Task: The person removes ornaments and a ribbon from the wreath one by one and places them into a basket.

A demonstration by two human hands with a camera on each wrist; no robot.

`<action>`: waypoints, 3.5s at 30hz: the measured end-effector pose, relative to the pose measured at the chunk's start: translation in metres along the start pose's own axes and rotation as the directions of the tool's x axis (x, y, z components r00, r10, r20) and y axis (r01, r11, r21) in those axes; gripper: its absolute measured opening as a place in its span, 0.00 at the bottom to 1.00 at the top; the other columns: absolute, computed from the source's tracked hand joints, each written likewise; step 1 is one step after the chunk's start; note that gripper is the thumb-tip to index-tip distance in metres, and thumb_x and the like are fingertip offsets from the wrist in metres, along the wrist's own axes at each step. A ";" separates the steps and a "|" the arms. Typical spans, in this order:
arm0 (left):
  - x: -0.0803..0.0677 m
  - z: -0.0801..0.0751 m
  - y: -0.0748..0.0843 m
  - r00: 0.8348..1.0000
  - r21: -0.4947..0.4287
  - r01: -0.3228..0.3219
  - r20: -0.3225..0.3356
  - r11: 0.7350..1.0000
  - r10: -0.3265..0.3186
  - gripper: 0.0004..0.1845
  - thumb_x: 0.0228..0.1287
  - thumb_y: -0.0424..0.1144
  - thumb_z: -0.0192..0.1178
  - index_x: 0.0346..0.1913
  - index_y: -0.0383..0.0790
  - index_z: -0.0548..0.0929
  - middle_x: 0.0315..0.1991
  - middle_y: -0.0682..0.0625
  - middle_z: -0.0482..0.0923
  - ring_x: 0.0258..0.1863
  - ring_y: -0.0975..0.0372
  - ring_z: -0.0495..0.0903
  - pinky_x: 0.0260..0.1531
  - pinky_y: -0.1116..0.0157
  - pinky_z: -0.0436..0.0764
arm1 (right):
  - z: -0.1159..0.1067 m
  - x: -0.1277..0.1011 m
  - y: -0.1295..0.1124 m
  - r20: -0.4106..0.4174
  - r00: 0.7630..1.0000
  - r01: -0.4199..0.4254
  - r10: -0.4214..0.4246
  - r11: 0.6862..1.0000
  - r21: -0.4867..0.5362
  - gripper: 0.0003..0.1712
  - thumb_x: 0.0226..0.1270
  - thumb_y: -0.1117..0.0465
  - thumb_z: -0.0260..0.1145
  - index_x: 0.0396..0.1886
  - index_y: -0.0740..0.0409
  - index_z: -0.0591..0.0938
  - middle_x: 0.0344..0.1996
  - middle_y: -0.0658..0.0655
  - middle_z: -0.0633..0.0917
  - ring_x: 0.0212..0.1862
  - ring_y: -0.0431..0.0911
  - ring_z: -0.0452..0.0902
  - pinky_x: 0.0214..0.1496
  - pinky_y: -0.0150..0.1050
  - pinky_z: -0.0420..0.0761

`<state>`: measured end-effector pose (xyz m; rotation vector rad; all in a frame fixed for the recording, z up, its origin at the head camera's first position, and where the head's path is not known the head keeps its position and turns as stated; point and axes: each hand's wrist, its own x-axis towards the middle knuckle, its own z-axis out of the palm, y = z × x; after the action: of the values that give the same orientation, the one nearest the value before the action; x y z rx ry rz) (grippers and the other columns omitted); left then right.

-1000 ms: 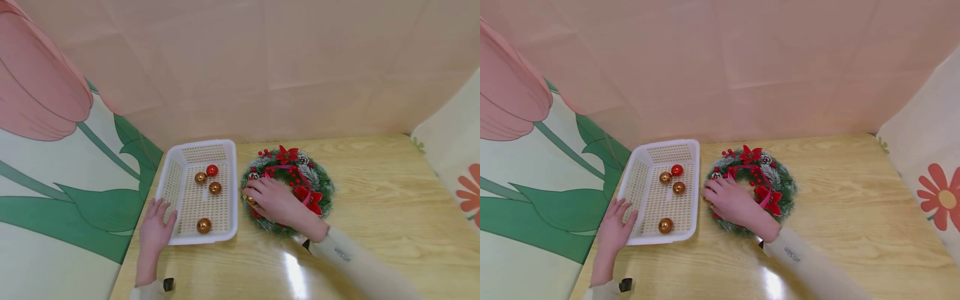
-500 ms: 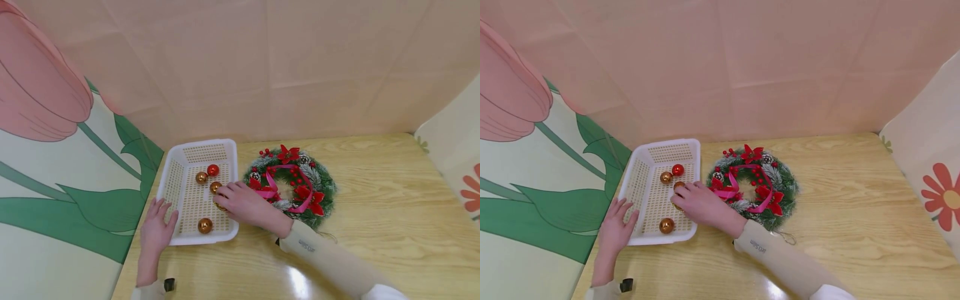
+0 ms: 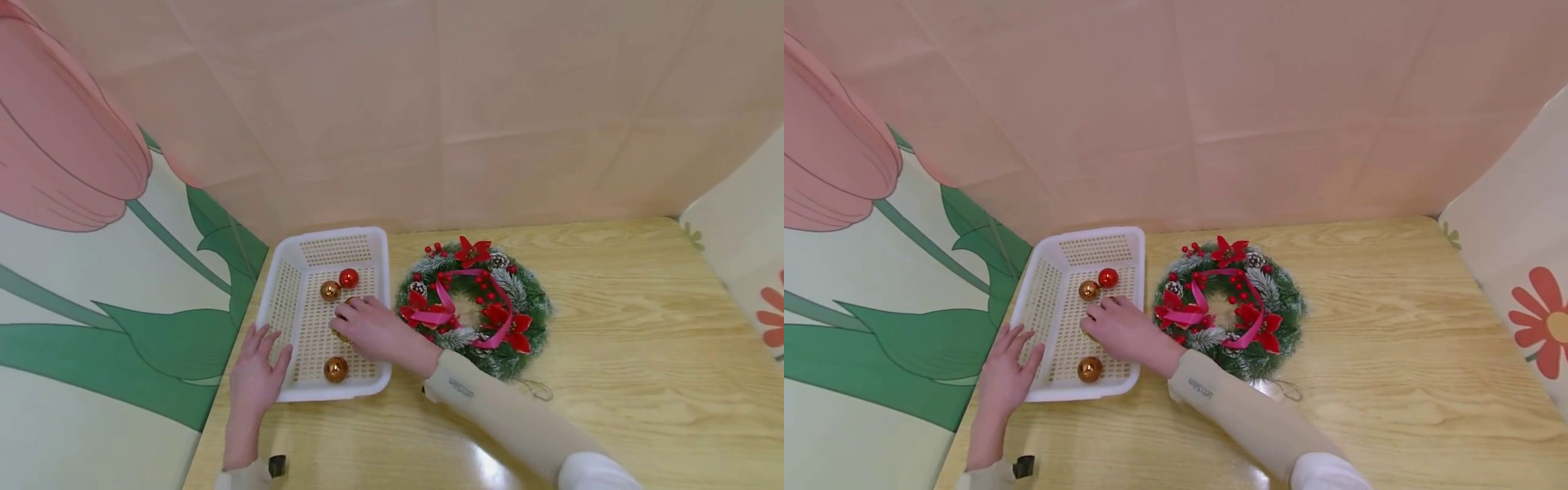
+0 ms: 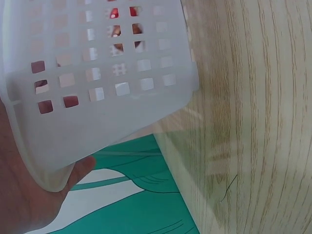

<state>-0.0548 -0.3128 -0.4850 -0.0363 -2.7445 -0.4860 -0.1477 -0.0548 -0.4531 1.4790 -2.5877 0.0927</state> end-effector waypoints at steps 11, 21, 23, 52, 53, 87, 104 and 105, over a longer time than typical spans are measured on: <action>0.002 -0.002 -0.001 1.000 -0.008 -0.011 -0.003 1.000 0.011 0.19 0.68 0.41 0.65 0.54 0.28 0.84 0.63 0.31 0.76 0.71 0.37 0.66 0.54 0.35 0.76 | 0.015 0.011 -0.011 0.144 0.988 -0.062 0.057 0.998 0.032 0.19 0.63 0.61 0.74 0.53 0.43 0.85 0.46 0.48 0.80 0.49 0.47 0.76 0.48 0.44 0.79; 0.001 0.000 -0.001 1.000 -0.013 -0.001 0.025 1.000 0.001 0.20 0.67 0.41 0.67 0.55 0.29 0.83 0.64 0.31 0.76 0.71 0.37 0.65 0.53 0.36 0.76 | 0.023 0.012 -0.017 0.207 0.972 -0.105 0.113 0.993 -0.048 0.09 0.69 0.58 0.69 0.47 0.43 0.88 0.43 0.49 0.81 0.44 0.46 0.78 0.45 0.43 0.78; 0.001 0.001 -0.001 1.000 -0.020 -0.003 0.024 1.000 0.004 0.20 0.67 0.40 0.67 0.55 0.29 0.83 0.64 0.31 0.76 0.72 0.37 0.64 0.52 0.35 0.77 | 0.025 0.014 -0.018 0.243 0.961 -0.120 0.132 0.991 -0.060 0.10 0.70 0.58 0.69 0.48 0.42 0.88 0.44 0.49 0.82 0.44 0.46 0.78 0.45 0.42 0.78; 0.002 -0.004 -0.002 0.999 -0.007 0.012 0.039 1.000 -0.012 0.20 0.66 0.39 0.69 0.55 0.28 0.83 0.64 0.31 0.76 0.72 0.37 0.63 0.52 0.36 0.77 | 0.000 -0.008 -0.007 0.097 0.991 -0.093 0.094 0.996 -0.006 0.12 0.70 0.51 0.68 0.50 0.46 0.86 0.48 0.50 0.82 0.52 0.49 0.76 0.58 0.53 0.74; 0.002 -0.003 -0.001 0.999 -0.011 0.014 0.039 1.000 -0.013 0.20 0.66 0.39 0.69 0.55 0.28 0.83 0.64 0.31 0.76 0.72 0.37 0.63 0.52 0.36 0.77 | -0.003 -0.013 -0.003 0.068 0.994 -0.091 0.090 0.996 0.008 0.13 0.70 0.51 0.67 0.50 0.46 0.86 0.50 0.50 0.83 0.54 0.50 0.76 0.61 0.55 0.73; 0.006 -0.004 0.004 0.999 -0.020 -0.044 0.006 0.999 0.044 0.17 0.63 0.34 0.70 0.51 0.26 0.84 0.62 0.28 0.76 0.68 0.34 0.67 0.55 0.35 0.75 | 0.035 -0.243 0.122 -0.233 0.616 -0.597 0.753 0.639 0.486 0.26 0.76 0.60 0.63 0.66 0.72 0.74 0.70 0.75 0.68 0.68 0.72 0.64 0.65 0.70 0.65; 0.047 -0.002 0.164 0.937 -0.078 -0.346 -0.083 0.935 0.340 0.21 0.62 0.37 0.71 0.56 0.32 0.84 0.60 0.35 0.79 0.66 0.40 0.73 0.69 0.44 0.67 | 0.046 -0.244 0.118 -0.213 0.640 -0.576 0.738 0.645 0.502 0.27 0.77 0.64 0.58 0.71 0.71 0.70 0.71 0.75 0.67 0.69 0.72 0.62 0.68 0.69 0.63; 0.049 0.000 0.176 0.928 -0.086 -0.369 -0.088 0.925 0.362 0.20 0.62 0.37 0.71 0.55 0.33 0.84 0.60 0.36 0.80 0.66 0.41 0.74 0.69 0.45 0.68 | 0.046 -0.244 0.118 -0.217 0.642 -0.573 0.735 0.648 0.502 0.27 0.77 0.64 0.58 0.71 0.71 0.70 0.71 0.75 0.67 0.69 0.72 0.62 0.68 0.69 0.63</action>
<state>-0.0857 -0.1484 -0.4107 -0.5376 -2.5561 -0.5061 -0.1326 0.2064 -0.5366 0.3658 -2.6746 0.9528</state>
